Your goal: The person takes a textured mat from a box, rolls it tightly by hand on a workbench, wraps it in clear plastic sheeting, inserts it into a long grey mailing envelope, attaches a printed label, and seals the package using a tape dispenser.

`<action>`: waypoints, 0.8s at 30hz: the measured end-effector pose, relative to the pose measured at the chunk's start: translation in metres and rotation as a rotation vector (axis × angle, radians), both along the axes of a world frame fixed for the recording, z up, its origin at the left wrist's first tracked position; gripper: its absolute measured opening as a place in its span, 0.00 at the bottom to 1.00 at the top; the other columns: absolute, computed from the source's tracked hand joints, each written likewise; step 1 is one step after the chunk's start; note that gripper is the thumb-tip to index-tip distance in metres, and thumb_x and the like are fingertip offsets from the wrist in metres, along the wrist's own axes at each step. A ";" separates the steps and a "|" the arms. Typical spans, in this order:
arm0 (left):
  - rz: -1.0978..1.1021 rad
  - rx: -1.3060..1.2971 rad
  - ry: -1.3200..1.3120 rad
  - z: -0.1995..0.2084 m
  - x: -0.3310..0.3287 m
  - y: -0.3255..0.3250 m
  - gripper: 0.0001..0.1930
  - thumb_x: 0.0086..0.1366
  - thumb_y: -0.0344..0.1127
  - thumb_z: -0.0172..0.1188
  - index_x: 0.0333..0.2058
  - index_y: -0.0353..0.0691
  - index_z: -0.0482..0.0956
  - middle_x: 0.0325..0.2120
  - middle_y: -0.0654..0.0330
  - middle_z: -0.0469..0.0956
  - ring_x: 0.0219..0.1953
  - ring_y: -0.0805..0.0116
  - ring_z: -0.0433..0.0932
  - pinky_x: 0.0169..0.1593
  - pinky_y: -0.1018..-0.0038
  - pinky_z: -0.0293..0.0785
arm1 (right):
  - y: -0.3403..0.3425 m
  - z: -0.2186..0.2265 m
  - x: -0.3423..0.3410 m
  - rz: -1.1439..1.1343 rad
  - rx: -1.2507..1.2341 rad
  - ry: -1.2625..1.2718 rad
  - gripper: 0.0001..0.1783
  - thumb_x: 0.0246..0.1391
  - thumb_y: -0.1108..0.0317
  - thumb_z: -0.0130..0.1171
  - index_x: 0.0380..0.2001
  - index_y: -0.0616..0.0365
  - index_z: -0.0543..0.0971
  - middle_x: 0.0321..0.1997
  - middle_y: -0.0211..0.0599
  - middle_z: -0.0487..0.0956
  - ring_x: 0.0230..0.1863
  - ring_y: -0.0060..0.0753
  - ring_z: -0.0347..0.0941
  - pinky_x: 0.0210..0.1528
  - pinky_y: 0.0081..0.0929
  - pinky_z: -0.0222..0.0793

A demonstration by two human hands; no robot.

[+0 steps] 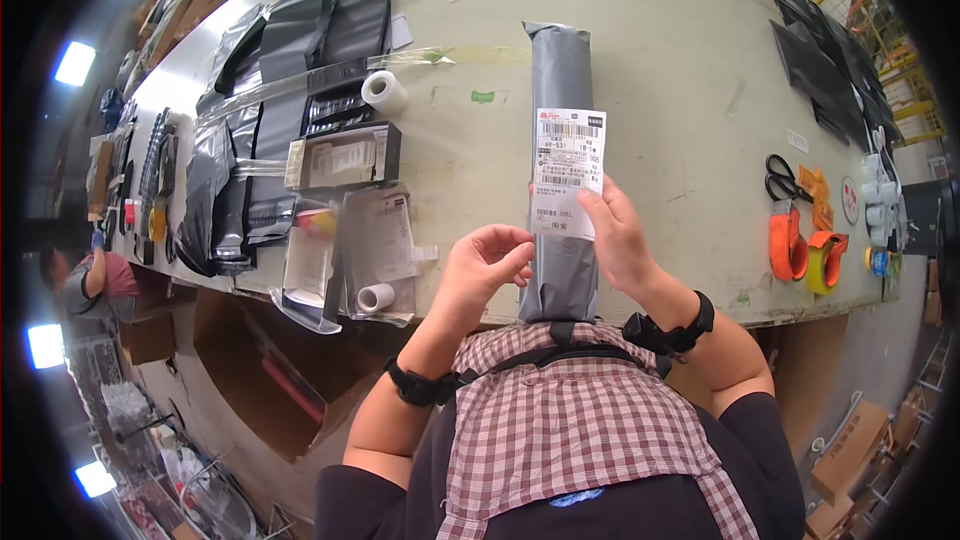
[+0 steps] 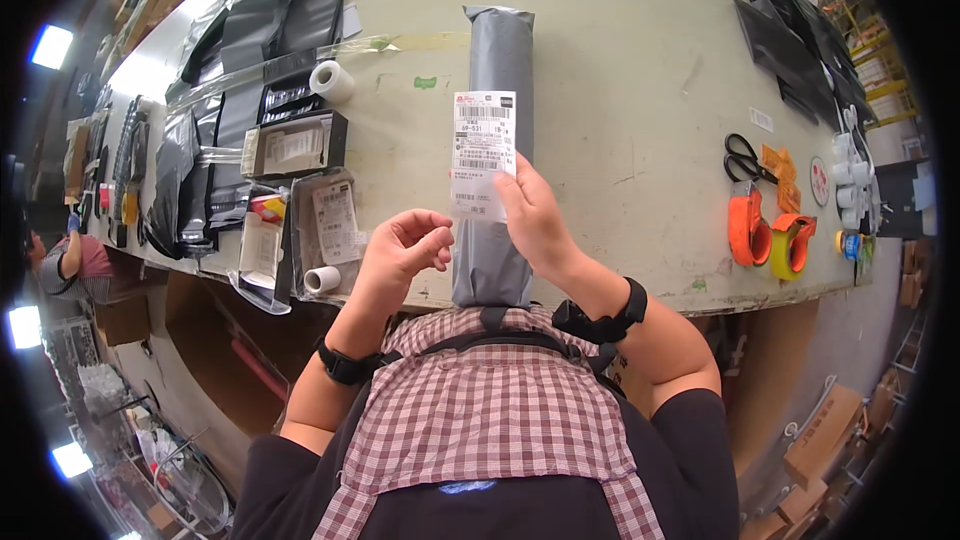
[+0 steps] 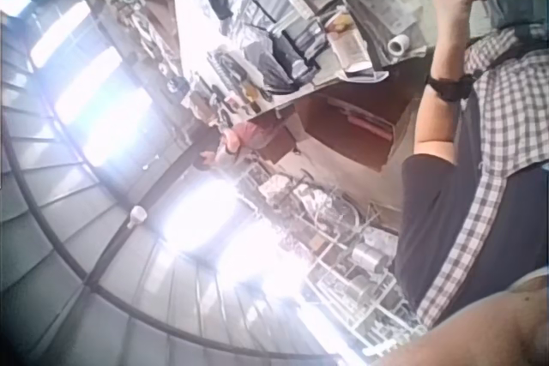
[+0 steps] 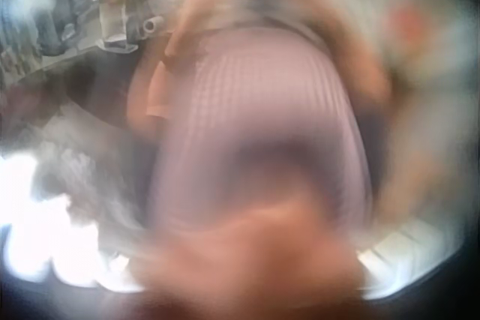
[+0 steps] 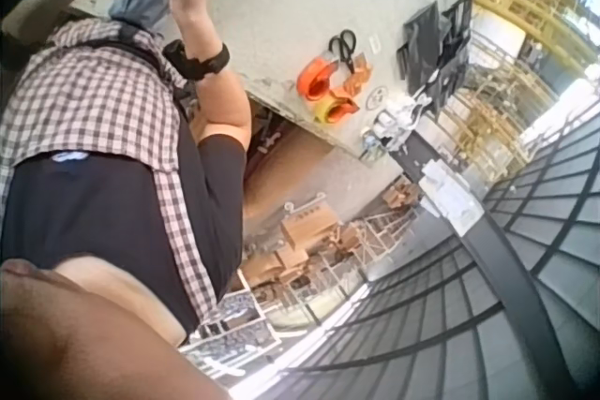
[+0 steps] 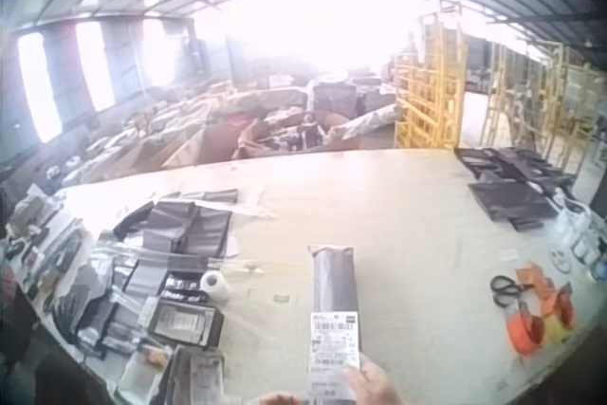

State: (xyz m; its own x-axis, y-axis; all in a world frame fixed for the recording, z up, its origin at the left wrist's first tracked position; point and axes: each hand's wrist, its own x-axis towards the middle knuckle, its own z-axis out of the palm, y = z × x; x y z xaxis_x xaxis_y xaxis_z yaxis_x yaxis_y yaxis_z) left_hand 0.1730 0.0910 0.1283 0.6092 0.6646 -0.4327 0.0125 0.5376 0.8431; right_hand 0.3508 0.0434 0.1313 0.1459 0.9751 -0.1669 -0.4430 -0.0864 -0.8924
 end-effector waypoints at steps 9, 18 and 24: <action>0.111 0.006 -0.003 -0.004 0.001 0.000 0.09 0.58 0.32 0.60 0.33 0.32 0.74 0.26 0.60 0.77 0.25 0.78 0.74 0.30 0.81 0.72 | -0.001 -0.001 -0.006 0.043 0.077 -0.105 0.20 0.61 0.70 0.33 0.54 0.66 0.61 0.50 0.45 0.72 0.51 0.33 0.70 0.54 0.29 0.66; 0.040 0.028 -0.052 -0.008 -0.002 -0.001 0.07 0.58 0.31 0.60 0.32 0.32 0.76 0.25 0.62 0.77 0.25 0.78 0.73 0.32 0.82 0.70 | -0.003 0.001 -0.002 0.042 0.058 -0.097 0.20 0.61 0.71 0.34 0.54 0.67 0.60 0.51 0.49 0.72 0.51 0.36 0.70 0.54 0.32 0.67; -0.032 0.058 -0.112 -0.003 0.001 -0.004 0.07 0.58 0.31 0.60 0.31 0.33 0.76 0.24 0.65 0.76 0.25 0.79 0.71 0.31 0.82 0.67 | 0.005 -0.005 -0.008 -0.269 0.177 -0.930 0.22 0.53 0.76 0.49 0.52 0.65 0.63 0.47 0.45 0.74 0.48 0.39 0.72 0.51 0.31 0.67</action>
State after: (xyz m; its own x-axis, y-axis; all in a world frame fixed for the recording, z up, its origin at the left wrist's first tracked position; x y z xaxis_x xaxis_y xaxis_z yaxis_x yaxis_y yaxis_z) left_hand 0.1745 0.0871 0.1253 0.6725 0.6663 -0.3220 -0.0671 0.4883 0.8701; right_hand 0.3430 0.0488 0.1267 0.3656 0.8902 0.2718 0.4572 0.0826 -0.8855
